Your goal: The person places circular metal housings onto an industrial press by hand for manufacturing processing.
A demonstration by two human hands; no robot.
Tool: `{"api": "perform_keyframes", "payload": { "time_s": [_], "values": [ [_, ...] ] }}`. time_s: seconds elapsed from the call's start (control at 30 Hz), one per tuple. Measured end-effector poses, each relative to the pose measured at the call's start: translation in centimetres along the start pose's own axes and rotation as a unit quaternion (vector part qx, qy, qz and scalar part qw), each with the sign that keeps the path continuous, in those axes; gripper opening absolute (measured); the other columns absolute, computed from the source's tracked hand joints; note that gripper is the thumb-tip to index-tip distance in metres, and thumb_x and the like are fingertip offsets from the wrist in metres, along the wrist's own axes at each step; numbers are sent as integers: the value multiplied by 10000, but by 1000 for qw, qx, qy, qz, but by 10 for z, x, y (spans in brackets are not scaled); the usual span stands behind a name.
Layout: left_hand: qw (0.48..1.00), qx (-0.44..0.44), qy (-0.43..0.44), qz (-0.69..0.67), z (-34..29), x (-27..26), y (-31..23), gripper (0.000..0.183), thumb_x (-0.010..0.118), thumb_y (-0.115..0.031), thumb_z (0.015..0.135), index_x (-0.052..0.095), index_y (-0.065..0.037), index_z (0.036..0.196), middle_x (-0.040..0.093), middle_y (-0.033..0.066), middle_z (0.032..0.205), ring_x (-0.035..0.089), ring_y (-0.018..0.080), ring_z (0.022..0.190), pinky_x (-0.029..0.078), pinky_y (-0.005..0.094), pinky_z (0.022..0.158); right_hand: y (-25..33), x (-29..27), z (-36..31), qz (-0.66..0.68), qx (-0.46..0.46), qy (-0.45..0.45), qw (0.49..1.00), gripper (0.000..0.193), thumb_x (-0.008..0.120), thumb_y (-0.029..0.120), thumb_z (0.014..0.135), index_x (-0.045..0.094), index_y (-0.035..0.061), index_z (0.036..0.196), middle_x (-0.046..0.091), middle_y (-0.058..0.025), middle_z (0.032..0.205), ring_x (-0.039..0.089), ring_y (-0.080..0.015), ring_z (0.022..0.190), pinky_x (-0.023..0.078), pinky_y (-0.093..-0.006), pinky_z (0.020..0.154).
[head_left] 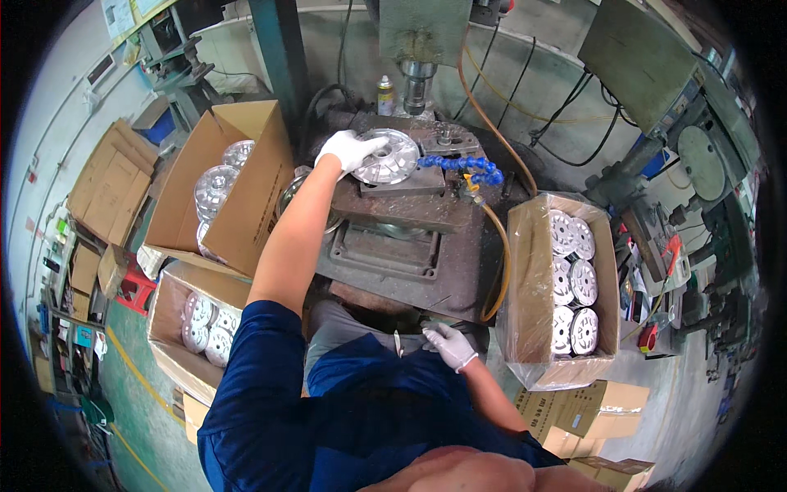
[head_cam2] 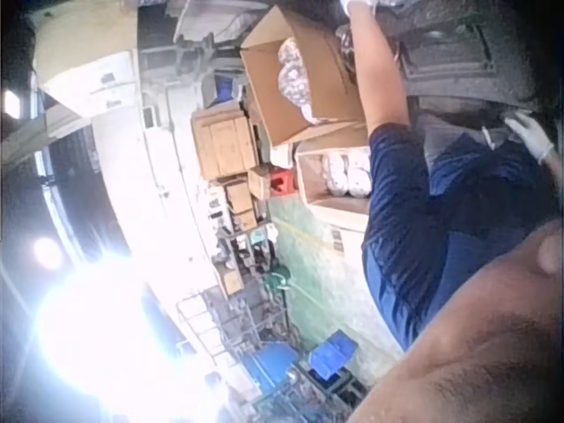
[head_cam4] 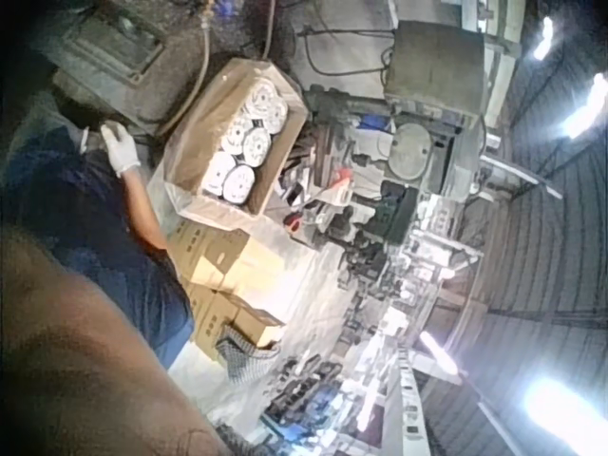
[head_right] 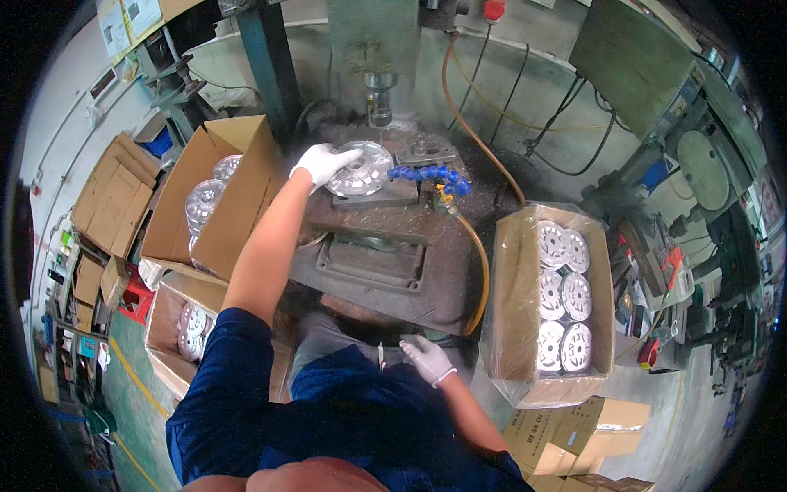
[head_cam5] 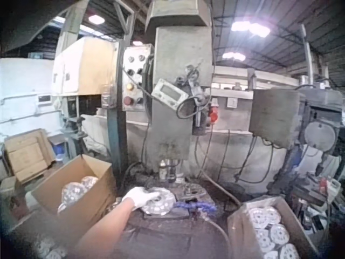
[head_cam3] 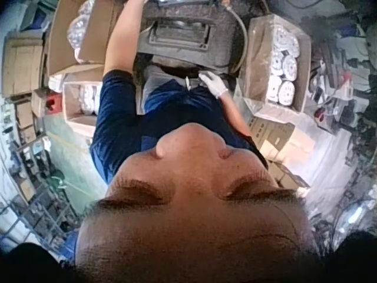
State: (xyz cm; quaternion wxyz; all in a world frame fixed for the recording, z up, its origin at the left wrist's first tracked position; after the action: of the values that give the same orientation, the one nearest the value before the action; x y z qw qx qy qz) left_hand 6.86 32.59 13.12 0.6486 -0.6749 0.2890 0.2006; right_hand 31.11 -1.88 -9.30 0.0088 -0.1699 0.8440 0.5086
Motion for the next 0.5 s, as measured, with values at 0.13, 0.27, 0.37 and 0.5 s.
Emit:
{"api": "perform_keyframes", "payload": {
  "time_s": [0.13,0.27,0.37,0.5],
  "values": [
    [999,25,-27,-18,-1,0,-6,687,725,-478,726,618,106,1071,671,173,968,639,203,849,493,308,752,6,20,-3,119,29,64,990,461,508,329,957,481,-4,1275,622,-165,1114,619,-179,901,499,-299,791],
    [1000,-5,-24,-13,6,1,9,694,726,-480,724,615,105,1079,671,177,968,642,210,859,492,310,758,-38,53,14,382,110,227,889,451,441,358,978,442,51,1307,629,-138,1079,626,-201,826,526,-314,738],
    [998,5,-59,7,3,2,6,686,726,-476,721,617,104,1071,673,175,955,643,199,844,494,307,731,-56,78,18,501,126,334,788,458,412,405,976,463,78,1293,615,-146,1121,625,-205,849,516,-339,762],
    [999,9,-52,-9,8,1,8,680,729,-466,714,618,110,1058,672,178,949,641,200,829,491,310,712,-57,69,30,479,167,243,827,410,415,393,973,498,102,1250,620,-146,1104,621,-232,886,490,-376,825]
  ]
}}
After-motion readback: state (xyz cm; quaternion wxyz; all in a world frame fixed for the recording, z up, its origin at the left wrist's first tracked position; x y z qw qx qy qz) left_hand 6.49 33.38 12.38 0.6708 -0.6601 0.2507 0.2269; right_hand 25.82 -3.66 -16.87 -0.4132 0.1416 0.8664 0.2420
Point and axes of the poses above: each hand's wrist, its own z-axis towards the middle knuckle, its own x-axis out of the palm, y = z × x, the point moved 6 cm from there along z, towards the middle knuckle
